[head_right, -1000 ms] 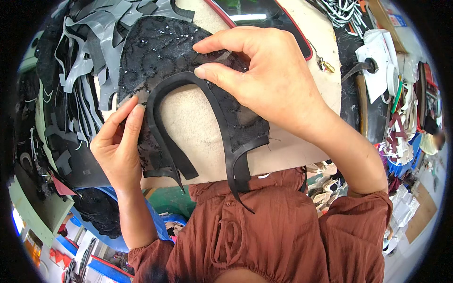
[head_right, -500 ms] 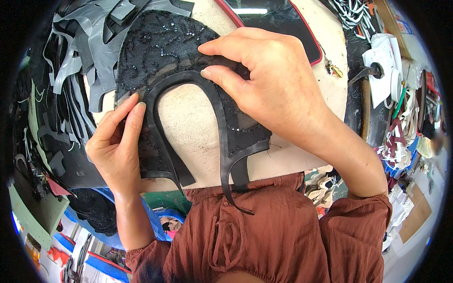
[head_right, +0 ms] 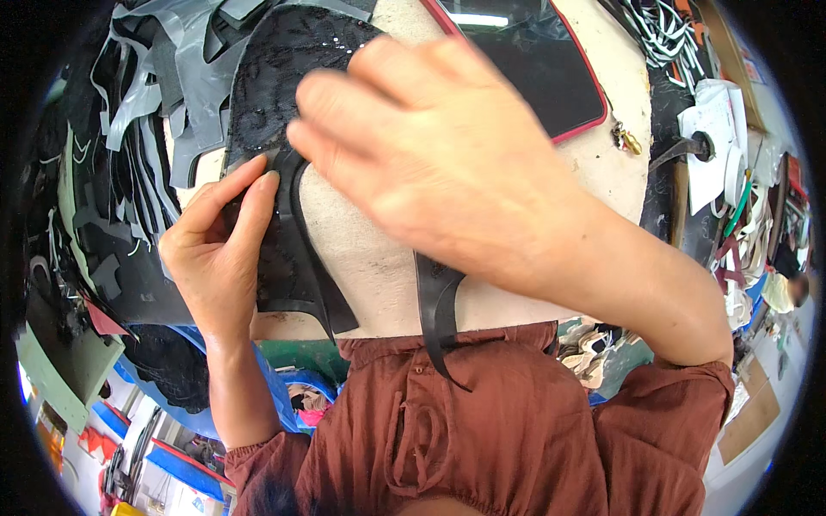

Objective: Assembling shoe upper components by applying reinforcement material and hammering it down.

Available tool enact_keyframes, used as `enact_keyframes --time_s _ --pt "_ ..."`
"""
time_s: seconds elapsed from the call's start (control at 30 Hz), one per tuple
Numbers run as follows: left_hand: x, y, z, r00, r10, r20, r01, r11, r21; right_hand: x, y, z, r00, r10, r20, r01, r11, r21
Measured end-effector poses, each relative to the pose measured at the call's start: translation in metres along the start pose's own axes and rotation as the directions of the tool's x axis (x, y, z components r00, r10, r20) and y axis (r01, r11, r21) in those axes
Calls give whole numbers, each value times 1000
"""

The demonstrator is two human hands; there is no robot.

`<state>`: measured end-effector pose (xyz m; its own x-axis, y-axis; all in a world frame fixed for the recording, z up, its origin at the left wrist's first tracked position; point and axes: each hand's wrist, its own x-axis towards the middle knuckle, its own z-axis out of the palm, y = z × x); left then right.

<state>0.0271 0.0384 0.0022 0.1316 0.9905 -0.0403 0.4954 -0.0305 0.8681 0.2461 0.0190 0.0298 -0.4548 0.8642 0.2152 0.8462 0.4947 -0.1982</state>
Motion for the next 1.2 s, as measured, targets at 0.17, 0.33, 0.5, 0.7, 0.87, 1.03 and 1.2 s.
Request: enact_keyframes --time_s 0.17,0.33,0.5,0.7,0.87,1.03,1.2 --pt "3 1 -3 1000 20 20 -20 999 27 3 -4 6 969 -193 153 190 981 34" --pt "3 5 -6 1000 13 27 -16 994 107 10 -9 1 954 -199 226 188 980 69" --pt "-7 13 -22 977 -150 149 156 987 -28 9 -14 11 921 -311 234 315 949 21" --pt "-23 -1 -31 970 -203 132 217 971 -102 8 -12 11 949 -246 198 231 968 96" --pt "-27 -8 -29 988 -125 90 131 990 -61 6 -17 12 960 -240 143 226 968 106" --pt "-33 6 -33 970 -238 40 240 970 -49 12 -31 2 948 -181 261 178 983 34" --pt "-54 10 -51 909 -369 194 394 912 -111 8 -37 4 959 -135 251 124 991 58"
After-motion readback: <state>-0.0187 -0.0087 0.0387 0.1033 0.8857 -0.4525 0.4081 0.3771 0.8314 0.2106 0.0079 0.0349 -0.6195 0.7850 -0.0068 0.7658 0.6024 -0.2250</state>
